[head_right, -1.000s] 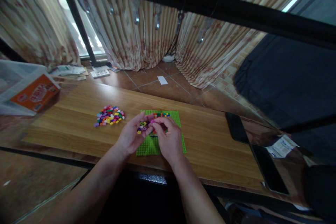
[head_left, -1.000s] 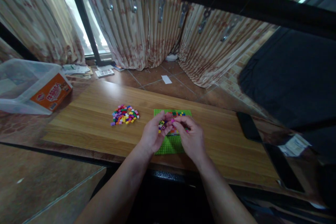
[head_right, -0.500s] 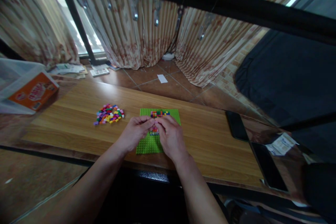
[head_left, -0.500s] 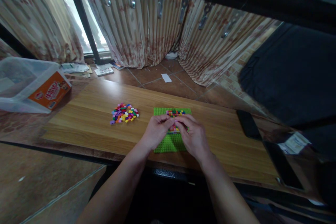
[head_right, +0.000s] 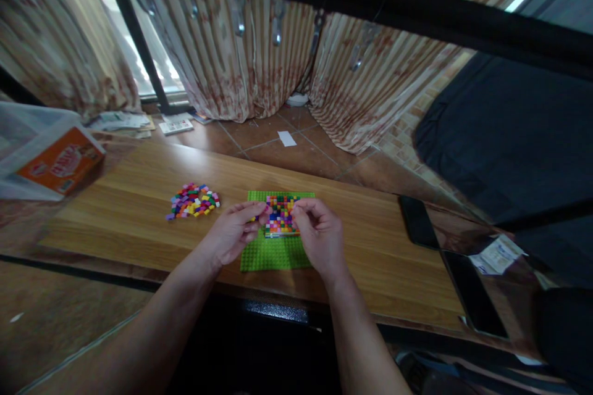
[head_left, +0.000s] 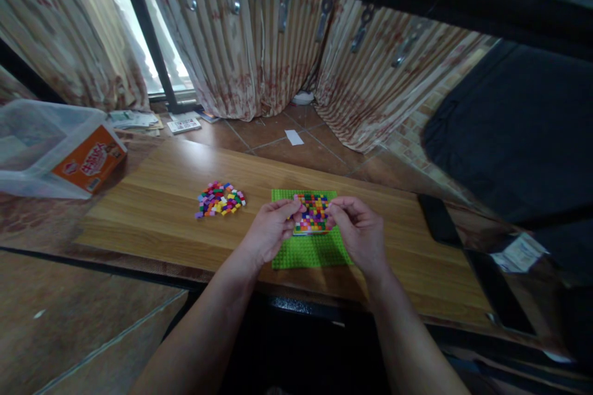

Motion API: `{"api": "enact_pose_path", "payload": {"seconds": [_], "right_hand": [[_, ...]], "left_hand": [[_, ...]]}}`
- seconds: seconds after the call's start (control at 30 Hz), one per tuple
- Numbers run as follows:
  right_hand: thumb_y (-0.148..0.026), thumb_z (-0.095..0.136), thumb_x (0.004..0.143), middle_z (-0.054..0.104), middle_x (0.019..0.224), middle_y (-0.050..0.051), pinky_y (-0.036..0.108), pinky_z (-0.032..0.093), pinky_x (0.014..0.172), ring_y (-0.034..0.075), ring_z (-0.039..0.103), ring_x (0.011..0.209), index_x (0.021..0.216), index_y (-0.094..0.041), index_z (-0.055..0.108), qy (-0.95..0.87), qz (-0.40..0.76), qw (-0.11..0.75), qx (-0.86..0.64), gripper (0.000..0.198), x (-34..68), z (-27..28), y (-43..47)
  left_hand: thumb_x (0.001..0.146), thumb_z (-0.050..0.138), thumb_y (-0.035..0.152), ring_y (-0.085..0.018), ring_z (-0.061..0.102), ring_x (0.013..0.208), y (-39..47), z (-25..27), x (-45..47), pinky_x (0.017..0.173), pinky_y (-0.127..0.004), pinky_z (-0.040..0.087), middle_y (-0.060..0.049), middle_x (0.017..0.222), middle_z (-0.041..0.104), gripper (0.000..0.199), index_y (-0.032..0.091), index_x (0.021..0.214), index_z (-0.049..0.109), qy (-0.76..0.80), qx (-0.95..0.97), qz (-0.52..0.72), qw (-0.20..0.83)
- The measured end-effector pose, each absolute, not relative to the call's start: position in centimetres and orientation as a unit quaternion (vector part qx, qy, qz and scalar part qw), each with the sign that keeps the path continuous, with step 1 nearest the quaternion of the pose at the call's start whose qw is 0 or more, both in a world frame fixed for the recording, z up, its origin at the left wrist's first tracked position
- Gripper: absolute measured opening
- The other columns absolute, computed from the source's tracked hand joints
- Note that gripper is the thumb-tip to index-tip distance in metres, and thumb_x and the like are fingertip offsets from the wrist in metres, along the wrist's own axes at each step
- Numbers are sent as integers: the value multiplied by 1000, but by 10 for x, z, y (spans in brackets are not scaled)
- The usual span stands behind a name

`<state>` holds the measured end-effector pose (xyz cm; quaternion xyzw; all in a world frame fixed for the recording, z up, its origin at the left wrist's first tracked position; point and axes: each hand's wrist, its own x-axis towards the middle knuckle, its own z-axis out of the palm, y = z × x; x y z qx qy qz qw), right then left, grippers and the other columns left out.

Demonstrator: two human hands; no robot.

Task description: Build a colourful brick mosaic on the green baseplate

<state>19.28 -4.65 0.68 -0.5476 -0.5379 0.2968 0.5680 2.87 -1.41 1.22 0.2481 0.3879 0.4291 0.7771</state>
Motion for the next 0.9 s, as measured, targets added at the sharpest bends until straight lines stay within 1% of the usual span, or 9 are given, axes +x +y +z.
{"api": "enact_pose_path", "payload": {"seconds": [0.07, 0.13, 0.23, 0.3, 0.43, 0.63, 0.8, 0.9], "right_hand": [[-31, 67, 84, 67, 64, -3, 24, 49, 56, 12, 60, 56, 81, -21, 67, -538, 292, 559, -559, 11, 196, 4, -46], [-32, 67, 84, 72, 70, -1, 26, 51, 59, 14, 65, 60, 86, -21, 69, -537, 285, 549, -574, 12, 200, 0, -46], [-34, 65, 86, 78, 89, 4, 31, 56, 70, 18, 71, 74, 101, -22, 73, -549, 258, 529, -593, 21, 204, -4, -46], [-35, 63, 88, 78, 96, 5, 34, 57, 76, 20, 73, 81, 102, -23, 75, -572, 232, 507, -602, 22, 207, -5, -46], [-36, 60, 90, 78, 95, 5, 37, 55, 81, 22, 73, 86, 97, -23, 74, -607, 194, 459, -619, 21, 209, -4, -47], [-35, 57, 93, 76, 94, 4, 37, 54, 81, 22, 72, 87, 98, -23, 69, -640, 183, 428, -612, 18, 205, 0, -47], [-29, 60, 92, 72, 97, 6, 42, 52, 90, 24, 66, 97, 88, -24, 72, -709, 108, 390, -577, 14, 206, -4, -44], [-27, 61, 92, 70, 100, 7, 44, 52, 91, 25, 63, 100, 88, -25, 75, -730, 79, 370, -569, 14, 205, -10, -42]], "left_hand": [[76, 75, 22, 1, 30, 39, -13, 11, 28, 37, -15, 13, 0, 58, 56, 19, 9, 67, 65, 390, 245, 431, 776], [77, 74, 22, 1, 30, 39, -13, 10, 28, 37, -15, 13, 1, 57, 56, 19, 10, 66, 64, 392, 245, 428, 777], [78, 74, 22, 1, 30, 39, -13, 8, 28, 37, -14, 13, 1, 57, 56, 19, 10, 67, 64, 398, 245, 427, 774], [77, 75, 23, 0, 31, 39, -13, 7, 28, 37, -14, 13, 1, 57, 56, 19, 10, 68, 64, 404, 243, 429, 771], [76, 76, 25, 1, 30, 39, -13, 6, 28, 37, -15, 14, 1, 58, 57, 20, 11, 68, 64, 407, 249, 430, 767], [77, 74, 25, 0, 31, 39, -13, 8, 29, 38, -15, 14, 1, 57, 56, 20, 11, 68, 64, 412, 255, 429, 762], [76, 76, 27, 0, 32, 39, -13, 8, 29, 38, -16, 14, 1, 58, 57, 21, 11, 68, 65, 413, 255, 433, 760], [74, 78, 28, 0, 32, 40, -13, 8, 29, 38, -16, 14, 1, 58, 57, 22, 11, 69, 66, 411, 259, 432, 760]]}}
